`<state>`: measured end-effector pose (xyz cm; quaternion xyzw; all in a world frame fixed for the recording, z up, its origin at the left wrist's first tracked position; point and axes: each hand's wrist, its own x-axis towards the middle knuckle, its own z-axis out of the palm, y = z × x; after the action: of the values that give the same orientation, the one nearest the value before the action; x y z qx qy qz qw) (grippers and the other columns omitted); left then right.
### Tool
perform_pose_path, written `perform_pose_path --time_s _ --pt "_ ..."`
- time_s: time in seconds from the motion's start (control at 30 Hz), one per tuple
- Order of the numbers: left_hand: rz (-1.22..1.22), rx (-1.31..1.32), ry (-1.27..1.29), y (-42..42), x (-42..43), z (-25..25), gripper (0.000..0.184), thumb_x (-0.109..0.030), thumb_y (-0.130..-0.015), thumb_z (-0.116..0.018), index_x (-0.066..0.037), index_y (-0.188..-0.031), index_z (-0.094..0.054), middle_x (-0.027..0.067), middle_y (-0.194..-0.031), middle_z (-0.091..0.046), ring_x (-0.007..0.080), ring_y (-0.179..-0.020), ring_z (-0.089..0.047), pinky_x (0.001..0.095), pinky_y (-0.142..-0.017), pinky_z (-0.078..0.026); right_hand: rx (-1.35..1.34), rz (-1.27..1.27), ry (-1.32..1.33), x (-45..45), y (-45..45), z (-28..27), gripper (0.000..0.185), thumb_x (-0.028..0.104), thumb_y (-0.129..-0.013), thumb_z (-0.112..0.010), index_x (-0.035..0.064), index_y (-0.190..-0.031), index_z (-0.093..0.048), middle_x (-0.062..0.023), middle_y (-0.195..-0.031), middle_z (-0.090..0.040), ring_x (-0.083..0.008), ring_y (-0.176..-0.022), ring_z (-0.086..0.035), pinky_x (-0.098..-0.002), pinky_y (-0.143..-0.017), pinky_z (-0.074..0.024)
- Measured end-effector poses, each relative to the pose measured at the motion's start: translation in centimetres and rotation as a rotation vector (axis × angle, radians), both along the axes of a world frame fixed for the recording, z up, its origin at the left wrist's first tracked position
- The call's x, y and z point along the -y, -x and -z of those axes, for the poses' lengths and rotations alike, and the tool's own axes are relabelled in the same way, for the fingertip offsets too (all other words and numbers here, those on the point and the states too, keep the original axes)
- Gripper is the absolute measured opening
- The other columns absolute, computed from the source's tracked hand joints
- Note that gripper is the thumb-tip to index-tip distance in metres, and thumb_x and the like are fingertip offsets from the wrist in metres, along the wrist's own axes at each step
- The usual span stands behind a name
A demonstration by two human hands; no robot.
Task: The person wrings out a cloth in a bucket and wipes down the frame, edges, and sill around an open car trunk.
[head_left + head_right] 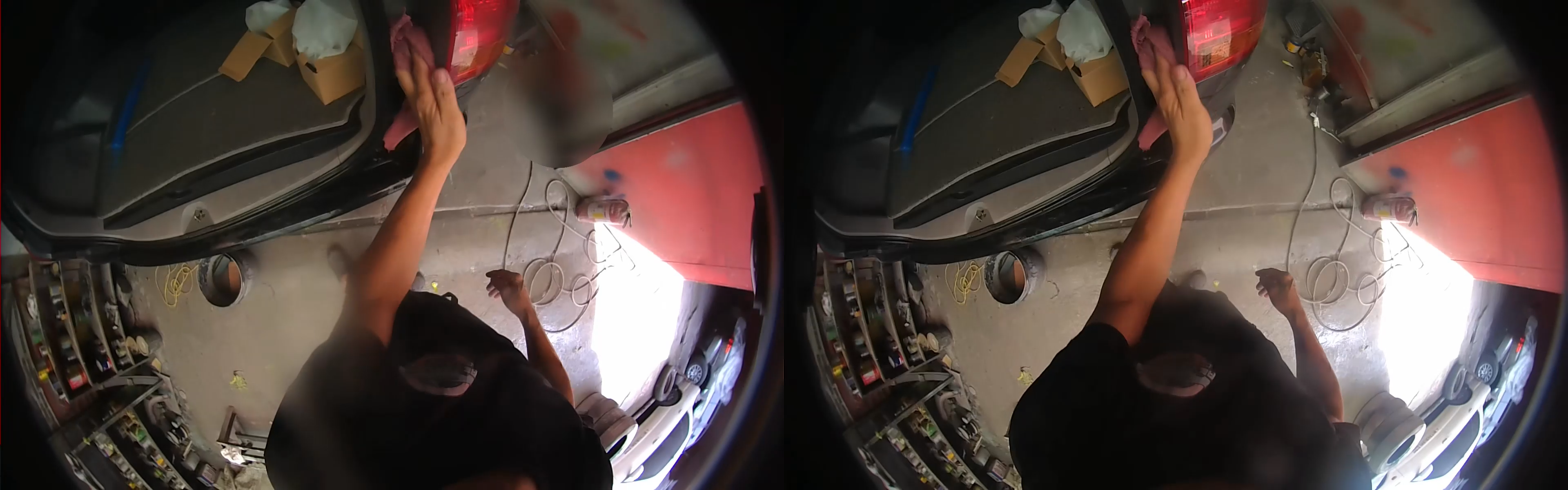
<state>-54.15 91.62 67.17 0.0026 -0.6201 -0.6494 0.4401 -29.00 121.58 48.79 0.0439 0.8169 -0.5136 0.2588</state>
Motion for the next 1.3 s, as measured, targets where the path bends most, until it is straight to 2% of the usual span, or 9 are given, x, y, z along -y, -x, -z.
perform_pose_path --time_s 0.27,0.43,0.53,0.67,0.87,1.0,1.17,1.27,1.3 --pt "0.159 0.553 -0.165 -8.2 3.2 28.3 0.018 -0.002 -0.1 -0.059 0.0 -0.116 -0.066 0.0191 -0.123 -0.061 0.0345 -0.116 -0.06 0.0398 -0.097 -0.05 0.25 -0.086 -0.113 -1.7 -5.4 2.5 0.026 0.016 -0.103 -0.058 -0.0035 -0.116 -0.07 -0.0114 -0.081 -0.072 -0.0168 -0.067 -0.07 -0.0297 -0.06 -0.0577" --pt "-0.193 0.08 0.028 -8.7 6.3 13.8 0.007 -0.002 -0.101 -0.061 0.002 -0.106 -0.064 0.0089 -0.105 -0.063 0.0192 -0.101 -0.061 0.0343 -0.089 -0.05 0.192 -0.216 -0.198 -0.7 -6.1 2.0 0.024 0.01 -0.1 -0.058 -0.0041 -0.116 -0.07 -0.0117 -0.081 -0.072 -0.0167 -0.069 -0.069 -0.0304 -0.064 -0.0565" --pt "-0.042 0.085 -0.036 -2.1 5.0 6.2 0.05 -0.021 -0.108 -0.054 -0.008 -0.154 -0.04 0.0191 -0.148 -0.047 0.0319 -0.139 -0.043 0.0426 -0.118 -0.032 0.178 -0.185 -0.24 0.6 -4.9 0.9 0.029 0.015 -0.097 -0.058 -0.0046 -0.113 -0.072 -0.0138 -0.083 -0.072 -0.0182 -0.07 -0.07 -0.0328 -0.066 -0.057" --pt "-0.028 -0.221 -0.075 0.2 3.9 -7.1 0.069 -0.036 -0.106 -0.052 0.002 -0.158 -0.031 0.0317 -0.163 -0.025 0.0489 -0.147 -0.031 0.0582 -0.117 -0.027 0.2 -0.181 -0.237 1.4 -3.8 0.0 0.03 0.015 -0.096 -0.059 -0.0053 -0.115 -0.071 -0.0142 -0.085 -0.072 -0.0184 -0.071 -0.07 -0.0322 -0.066 -0.0564" --pt "-0.231 0.278 0.041 0.0 3.9 10.8 0.06 -0.019 -0.099 -0.062 -0.003 -0.153 -0.04 0.0257 -0.147 -0.038 0.0457 -0.136 -0.036 0.0572 -0.114 -0.029 0.211 -0.207 -0.3 2.5 -3.4 -1.0 0.028 0.015 -0.097 -0.06 -0.0033 -0.114 -0.072 -0.0116 -0.083 -0.072 -0.0171 -0.072 -0.068 -0.0313 -0.067 -0.0555" --pt "-0.226 0.501 0.635 -6.2 9.5 26.3 0.036 -0.01 -0.092 -0.066 -0.007 -0.127 -0.058 0.0151 -0.126 -0.055 0.0368 -0.113 -0.053 0.0516 -0.096 -0.042 0.213 -0.221 -0.29 2.7 -3.2 0.1 0.025 0.015 -0.097 -0.06 -0.0018 -0.11 -0.073 -0.0107 -0.081 -0.071 -0.0171 -0.07 -0.068 -0.0319 -0.066 -0.0553" --pt "-0.22 0.452 0.245 -8.6 10.8 24.8 0.025 0.006 -0.086 -0.062 -0.004 -0.108 -0.062 0.0156 -0.113 -0.056 0.0346 -0.1 -0.06 0.0453 -0.085 -0.049 0.163 -0.256 -0.334 2.5 -2.7 0.9 0.027 0.018 -0.096 -0.061 -0.0004 -0.112 -0.073 -0.0123 -0.082 -0.072 -0.0183 -0.071 -0.069 -0.0328 -0.067 -0.0559" --pt "0.09 0.147 -0.293 -8.0 5.3 14.9 0.02 0.006 -0.094 -0.061 0.002 -0.113 -0.064 0.0181 -0.125 -0.055 0.03 -0.113 -0.064 0.0364 -0.091 -0.054 0.16 -0.276 -0.347 1.9 -2.9 1.0 0.029 0.02 -0.096 -0.061 0.001 -0.113 -0.073 -0.0132 -0.084 -0.073 -0.0184 -0.071 -0.069 -0.0339 -0.068 -0.056" --pt "-0.022 0.169 -0.086 -7.4 4.0 11.6 0.022 -0.002 -0.096 -0.065 0.001 -0.118 -0.065 0.0218 -0.135 -0.053 0.0326 -0.12 -0.062 0.0379 -0.096 -0.053 0.167 -0.292 -0.355 1.8 -3.0 0.8 0.029 0.02 -0.096 -0.061 0.0012 -0.114 -0.073 -0.0132 -0.084 -0.073 -0.0184 -0.071 -0.069 -0.034 -0.068 -0.0559"
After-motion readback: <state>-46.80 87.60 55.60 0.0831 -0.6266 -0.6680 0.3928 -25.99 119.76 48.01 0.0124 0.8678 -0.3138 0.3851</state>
